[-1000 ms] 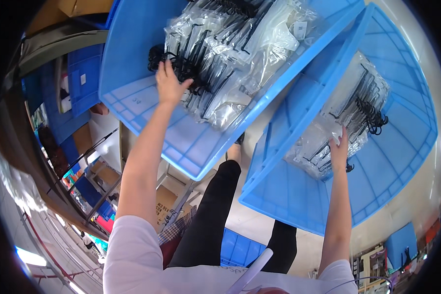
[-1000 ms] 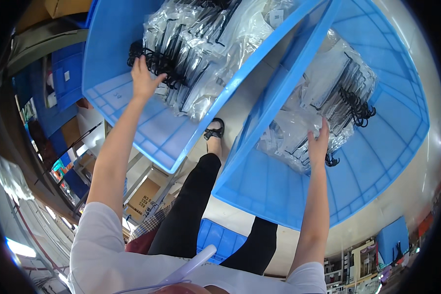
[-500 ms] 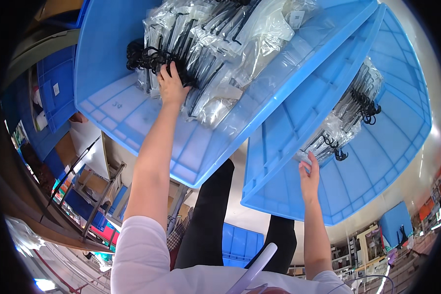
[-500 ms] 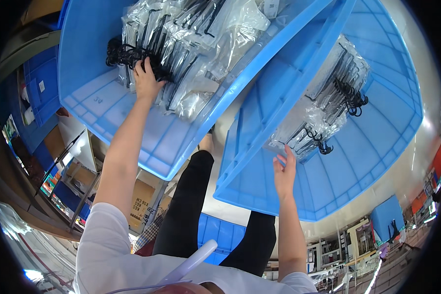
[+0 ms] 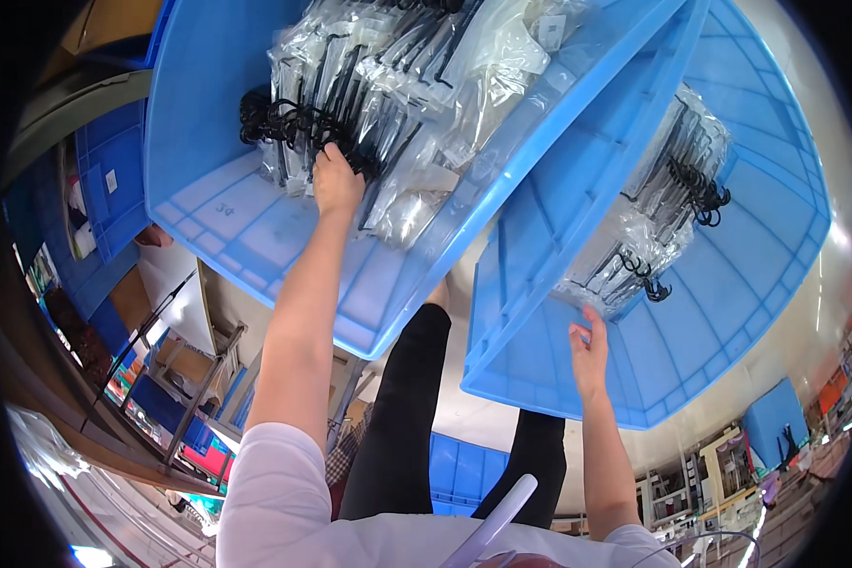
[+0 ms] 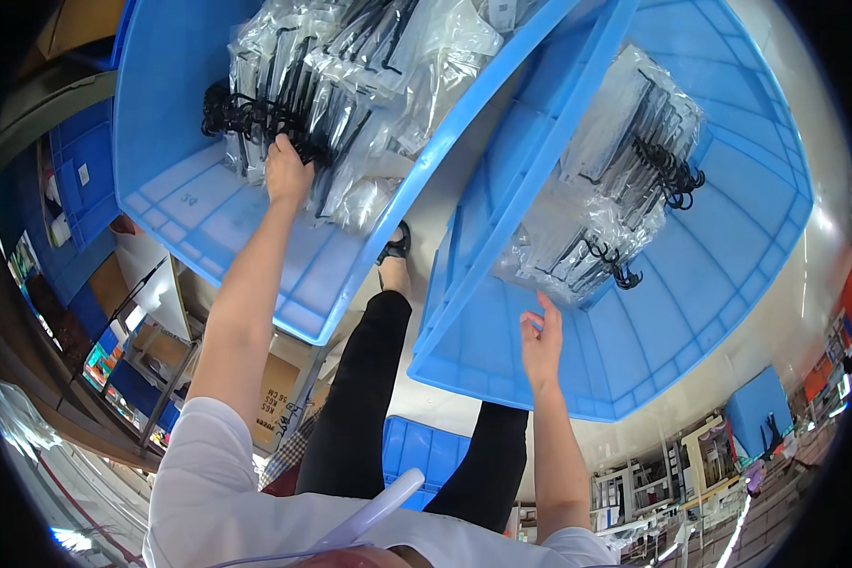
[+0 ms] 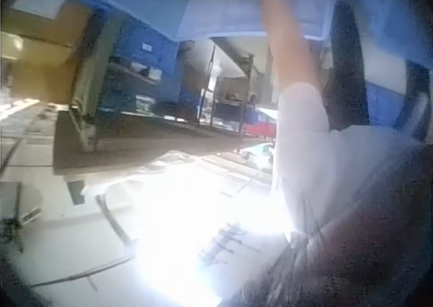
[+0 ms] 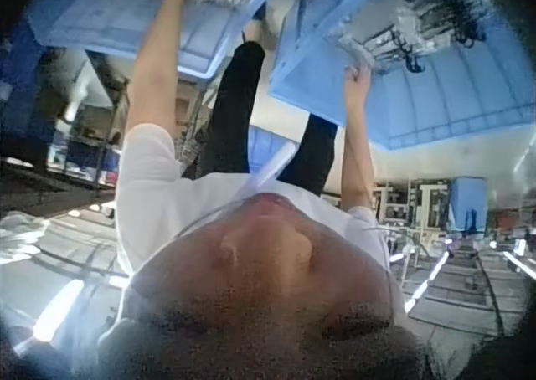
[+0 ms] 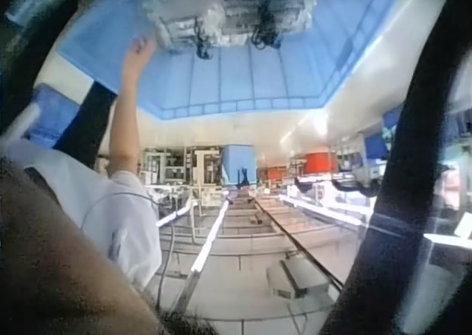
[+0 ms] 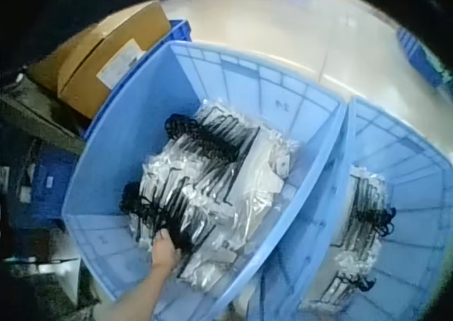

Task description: The person sets up a plastic crate, then sorts and transfers bagged garments on hangers between crates by hand before rearranging the crates.

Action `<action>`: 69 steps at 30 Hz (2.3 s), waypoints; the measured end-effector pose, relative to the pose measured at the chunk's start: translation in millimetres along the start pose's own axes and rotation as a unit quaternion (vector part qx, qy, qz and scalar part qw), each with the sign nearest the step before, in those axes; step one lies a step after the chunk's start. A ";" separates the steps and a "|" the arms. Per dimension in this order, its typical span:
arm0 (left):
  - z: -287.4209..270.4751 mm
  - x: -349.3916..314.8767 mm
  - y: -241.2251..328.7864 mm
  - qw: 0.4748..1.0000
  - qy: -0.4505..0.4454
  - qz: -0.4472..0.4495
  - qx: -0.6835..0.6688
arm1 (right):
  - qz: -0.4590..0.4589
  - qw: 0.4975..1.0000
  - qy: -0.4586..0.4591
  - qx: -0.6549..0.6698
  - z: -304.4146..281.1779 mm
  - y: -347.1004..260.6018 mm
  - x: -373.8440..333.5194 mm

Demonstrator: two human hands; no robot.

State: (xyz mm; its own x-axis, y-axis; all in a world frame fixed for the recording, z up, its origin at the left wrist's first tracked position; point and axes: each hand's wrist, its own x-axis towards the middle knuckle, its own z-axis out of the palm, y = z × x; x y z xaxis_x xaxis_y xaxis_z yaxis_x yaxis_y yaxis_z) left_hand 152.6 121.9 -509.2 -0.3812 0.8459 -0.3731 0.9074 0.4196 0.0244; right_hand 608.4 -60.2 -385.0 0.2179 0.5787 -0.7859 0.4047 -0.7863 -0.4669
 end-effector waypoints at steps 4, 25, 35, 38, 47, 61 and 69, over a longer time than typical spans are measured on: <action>-3.6 5.7 -9.8 1.000 -0.005 0.000 0.004 | 0.010 1.000 -0.006 0.004 4.2 4.7 -11.1; -11.7 47.1 -21.3 0.944 -0.319 0.033 -0.075 | 0.052 0.998 -0.033 -0.021 1.3 20.8 -51.3; -39.8 3.4 -18.2 0.968 -0.205 0.044 -0.135 | 0.041 0.999 -0.034 -0.012 1.7 8.9 -61.6; -74.2 -27.3 -15.2 0.971 -0.164 0.029 -0.171 | 0.038 0.999 -0.029 -0.012 -5.9 1.1 -69.9; -274.2 -125.3 3.6 0.968 -0.067 -0.041 -0.240 | -0.048 0.999 -0.014 0.012 -33.8 -66.3 -103.8; -505.1 -323.8 184.3 0.882 -0.064 0.462 -0.061 | -0.685 0.723 0.093 -0.003 -104.9 -308.9 -233.7; -420.9 -344.9 310.8 0.732 -0.121 0.666 -0.071 | -0.511 0.845 0.155 0.034 -182.1 -197.7 -215.2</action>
State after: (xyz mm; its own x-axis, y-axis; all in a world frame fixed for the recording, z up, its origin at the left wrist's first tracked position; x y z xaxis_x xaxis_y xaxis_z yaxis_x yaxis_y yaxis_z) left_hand 491.5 99.1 17.5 0.8841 0.4600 -0.0826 0.4109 -0.6807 0.6065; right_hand 643.2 10.1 -49.8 0.0130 0.9835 0.1805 0.4722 0.1530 -0.8681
